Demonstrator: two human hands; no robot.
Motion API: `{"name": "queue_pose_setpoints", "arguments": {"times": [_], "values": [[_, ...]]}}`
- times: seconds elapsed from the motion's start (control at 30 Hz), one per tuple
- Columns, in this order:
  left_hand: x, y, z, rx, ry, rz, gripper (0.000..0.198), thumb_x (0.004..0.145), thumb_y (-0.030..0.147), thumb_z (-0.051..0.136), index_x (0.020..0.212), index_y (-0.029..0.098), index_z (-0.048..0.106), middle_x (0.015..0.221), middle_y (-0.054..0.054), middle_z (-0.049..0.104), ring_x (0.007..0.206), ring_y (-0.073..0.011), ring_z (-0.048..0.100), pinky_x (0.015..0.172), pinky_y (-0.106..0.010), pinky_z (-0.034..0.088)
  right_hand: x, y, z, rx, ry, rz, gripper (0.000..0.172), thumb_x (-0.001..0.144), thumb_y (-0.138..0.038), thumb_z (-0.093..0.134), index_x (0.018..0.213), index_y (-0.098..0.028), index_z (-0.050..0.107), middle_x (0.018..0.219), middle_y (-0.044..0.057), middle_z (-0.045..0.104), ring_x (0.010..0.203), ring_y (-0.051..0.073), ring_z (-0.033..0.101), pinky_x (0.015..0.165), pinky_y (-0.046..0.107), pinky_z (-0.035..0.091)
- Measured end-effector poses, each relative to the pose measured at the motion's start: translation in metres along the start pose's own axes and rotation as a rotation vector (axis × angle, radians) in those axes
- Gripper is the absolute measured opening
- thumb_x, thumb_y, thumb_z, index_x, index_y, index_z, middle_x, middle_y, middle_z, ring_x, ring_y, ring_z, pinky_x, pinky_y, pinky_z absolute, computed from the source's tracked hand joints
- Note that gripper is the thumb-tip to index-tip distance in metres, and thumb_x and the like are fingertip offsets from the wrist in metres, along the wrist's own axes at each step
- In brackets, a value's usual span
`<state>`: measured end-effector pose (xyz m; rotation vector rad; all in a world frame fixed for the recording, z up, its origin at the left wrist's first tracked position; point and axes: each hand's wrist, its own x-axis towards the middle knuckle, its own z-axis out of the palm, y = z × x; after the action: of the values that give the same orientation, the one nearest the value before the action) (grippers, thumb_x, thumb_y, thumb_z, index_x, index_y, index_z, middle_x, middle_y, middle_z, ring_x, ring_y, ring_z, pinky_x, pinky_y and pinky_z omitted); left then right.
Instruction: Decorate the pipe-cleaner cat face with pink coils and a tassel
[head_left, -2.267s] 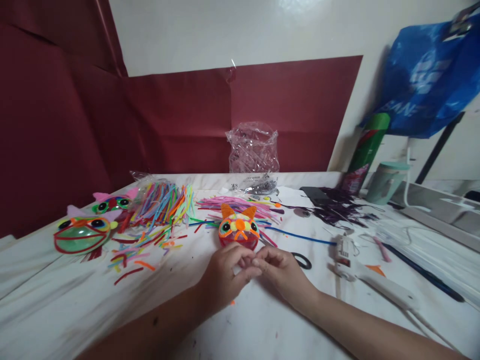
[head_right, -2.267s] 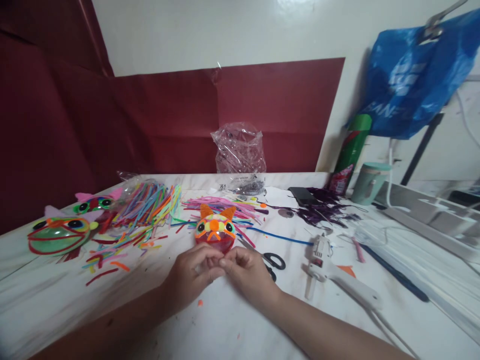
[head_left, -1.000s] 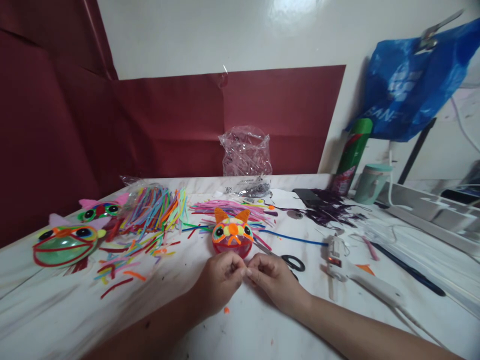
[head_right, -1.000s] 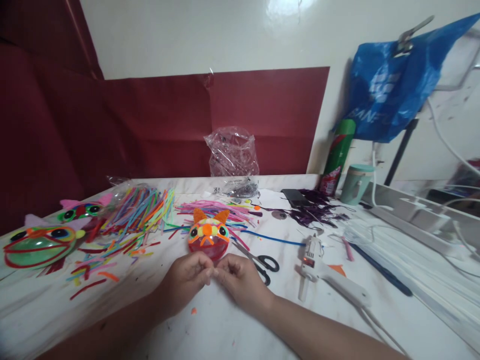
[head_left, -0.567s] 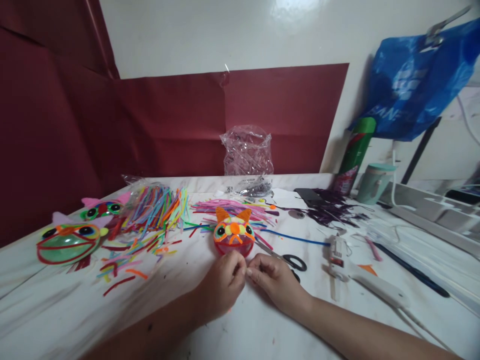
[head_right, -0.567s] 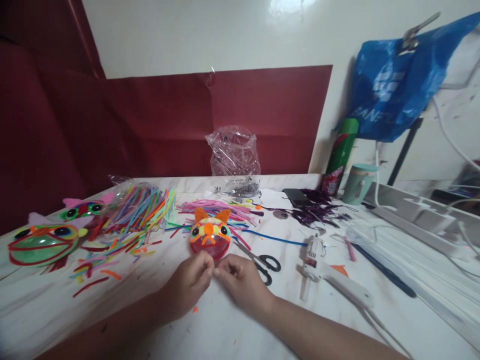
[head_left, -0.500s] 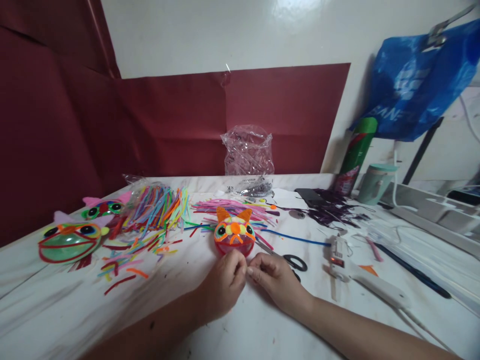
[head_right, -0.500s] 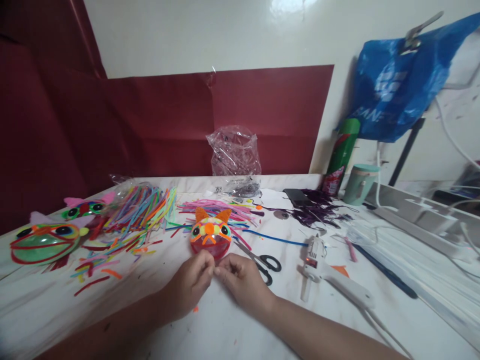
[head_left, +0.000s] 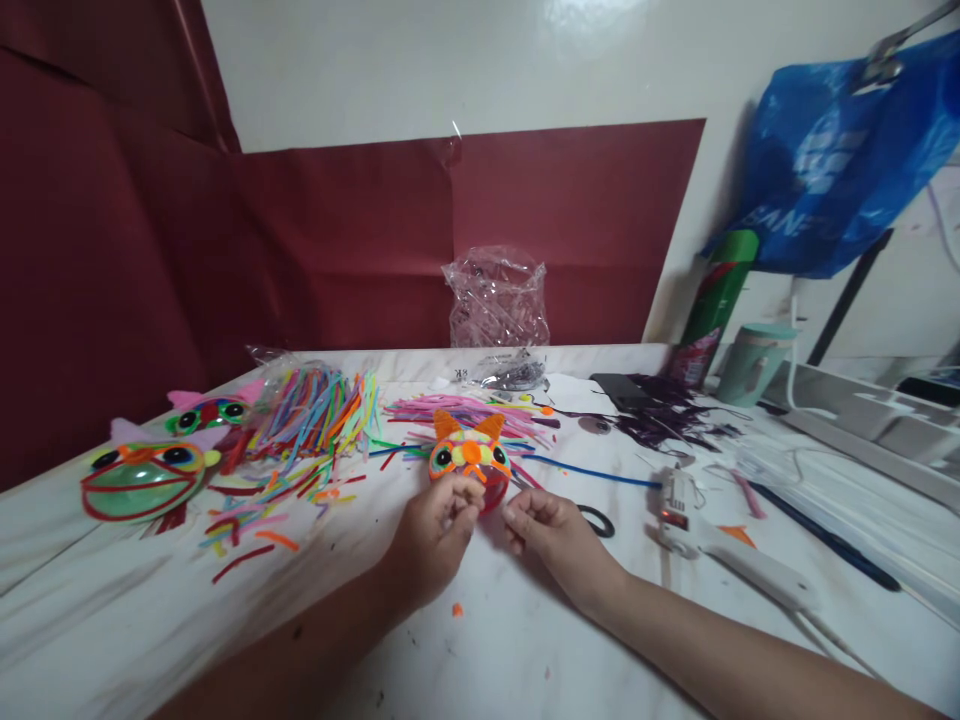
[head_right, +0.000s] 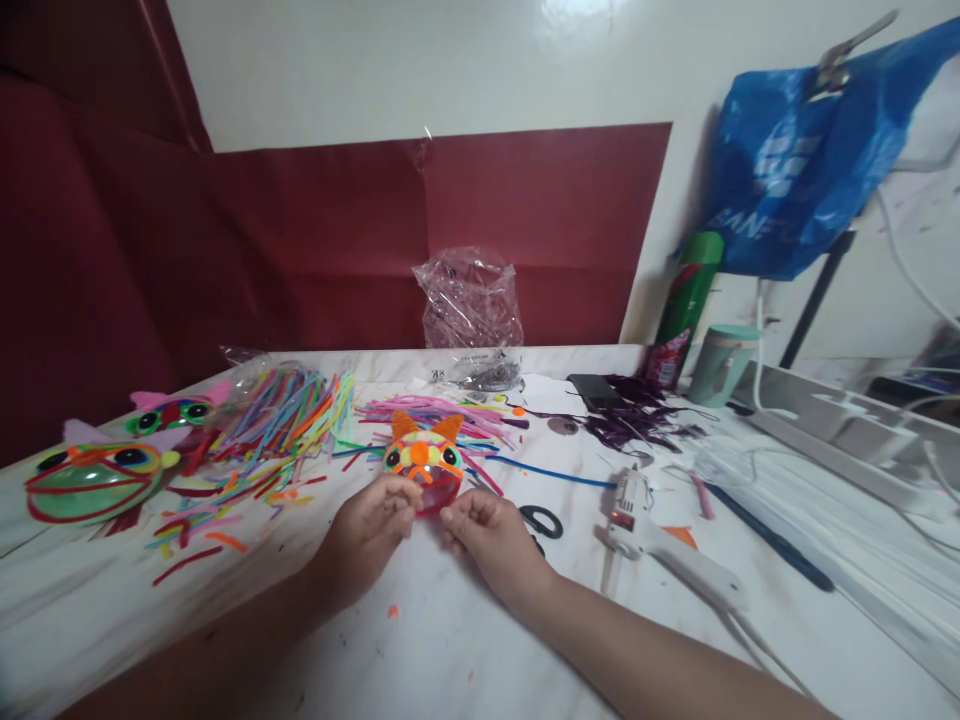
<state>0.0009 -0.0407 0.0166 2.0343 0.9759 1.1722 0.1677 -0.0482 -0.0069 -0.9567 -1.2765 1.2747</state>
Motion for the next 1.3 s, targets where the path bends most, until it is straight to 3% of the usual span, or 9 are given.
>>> {"name": "queue_pose_setpoints", "arguments": {"times": [0.13, 0.23, 0.3, 0.43, 0.5, 0.6, 0.73, 0.97, 1.3], "values": [[-0.003, 0.002, 0.006, -0.048, -0.155, 0.003, 0.005, 0.074, 0.021, 0.056, 0.074, 0.016, 0.057, 0.059, 0.002, 0.057, 0.054, -0.0096, 0.051, 0.053, -0.02, 0.04, -0.003, 0.006, 0.002, -0.02, -0.12, -0.028, 0.035, 0.063, -0.048, 0.071, 0.063, -0.016, 0.056, 0.053, -0.004, 0.054, 0.048, 0.008, 0.044, 0.05, 0.022, 0.034], [-0.005, 0.005, 0.005, -0.039, -0.213, 0.024, 0.019, 0.08, 0.026, 0.05, 0.063, 0.017, 0.053, 0.049, 0.004, 0.051, 0.043, -0.0076, 0.044, 0.045, -0.018, 0.035, -0.008, 0.005, 0.004, -0.051, -0.213, -0.016, 0.035, 0.065, -0.047, 0.07, 0.062, -0.016, 0.054, 0.053, -0.004, 0.054, 0.048, 0.008, 0.044, 0.049, 0.022, 0.034], [-0.003, 0.005, 0.001, 0.021, -0.084, 0.047, 0.024, 0.081, 0.028, 0.047, 0.06, 0.017, 0.05, 0.049, 0.005, 0.047, 0.045, -0.0081, 0.043, 0.047, -0.019, 0.036, -0.009, 0.002, 0.005, -0.112, -0.167, -0.052, 0.035, 0.068, -0.048, 0.067, 0.06, -0.017, 0.053, 0.051, -0.004, 0.052, 0.048, 0.008, 0.043, 0.048, 0.022, 0.033], [0.01, -0.005, -0.009, 0.067, 0.388, 0.022, 0.018, 0.075, 0.032, 0.057, 0.067, 0.018, 0.049, 0.067, 0.002, 0.052, 0.066, -0.0125, 0.052, 0.065, -0.024, 0.042, -0.003, -0.003, 0.001, -0.258, 0.159, -0.217, 0.028, 0.074, -0.045, 0.06, 0.068, -0.018, 0.055, 0.061, -0.001, 0.054, 0.055, 0.011, 0.045, 0.051, 0.024, 0.037], [0.018, -0.015, -0.011, -0.004, 0.447, -0.072, 0.027, 0.068, 0.032, 0.065, 0.087, 0.018, 0.053, 0.091, -0.004, 0.058, 0.085, -0.0167, 0.056, 0.075, -0.028, 0.044, 0.003, -0.002, -0.003, -0.267, 0.245, -0.239, 0.027, 0.073, -0.043, 0.061, 0.085, -0.018, 0.057, 0.076, 0.003, 0.059, 0.065, 0.015, 0.052, 0.057, 0.027, 0.043], [0.026, -0.03, -0.008, -0.207, 0.329, -0.232, 0.058, 0.062, 0.027, 0.072, 0.113, 0.017, 0.046, 0.118, -0.012, 0.053, 0.106, -0.0234, 0.053, 0.086, -0.034, 0.044, 0.012, 0.004, -0.01, -0.254, 0.25, -0.199, 0.042, 0.069, -0.039, 0.064, 0.104, -0.019, 0.054, 0.104, 0.01, 0.06, 0.09, 0.022, 0.056, 0.072, 0.034, 0.048], [0.024, -0.04, -0.001, -0.405, 0.112, -0.265, 0.071, 0.061, 0.02, 0.074, 0.122, 0.018, 0.039, 0.123, -0.013, 0.053, 0.11, -0.0267, 0.053, 0.092, -0.039, 0.042, 0.016, 0.012, -0.013, -0.282, 0.112, -0.179, 0.042, 0.072, -0.033, 0.062, 0.11, -0.018, 0.052, 0.113, 0.011, 0.059, 0.099, 0.023, 0.056, 0.079, 0.037, 0.048], [0.021, -0.041, 0.0, -0.5, 0.107, -0.262, 0.079, 0.059, 0.021, 0.076, 0.126, 0.018, 0.035, 0.126, -0.015, 0.051, 0.112, -0.0274, 0.052, 0.095, -0.04, 0.042, 0.012, 0.011, -0.012, -0.272, 0.117, -0.211, 0.039, 0.072, -0.032, 0.061, 0.108, -0.017, 0.053, 0.111, 0.012, 0.061, 0.095, 0.023, 0.058, 0.077, 0.037, 0.051], [0.021, -0.043, 0.0, -0.419, 0.151, -0.189, 0.065, 0.067, 0.03, 0.071, 0.124, 0.018, 0.04, 0.123, -0.012, 0.055, 0.112, -0.0252, 0.053, 0.093, -0.036, 0.044, 0.009, 0.011, -0.011, -0.289, 0.127, -0.219, 0.037, 0.073, -0.033, 0.061, 0.108, -0.02, 0.053, 0.11, 0.009, 0.06, 0.097, 0.022, 0.058, 0.075, 0.035, 0.051]]}}
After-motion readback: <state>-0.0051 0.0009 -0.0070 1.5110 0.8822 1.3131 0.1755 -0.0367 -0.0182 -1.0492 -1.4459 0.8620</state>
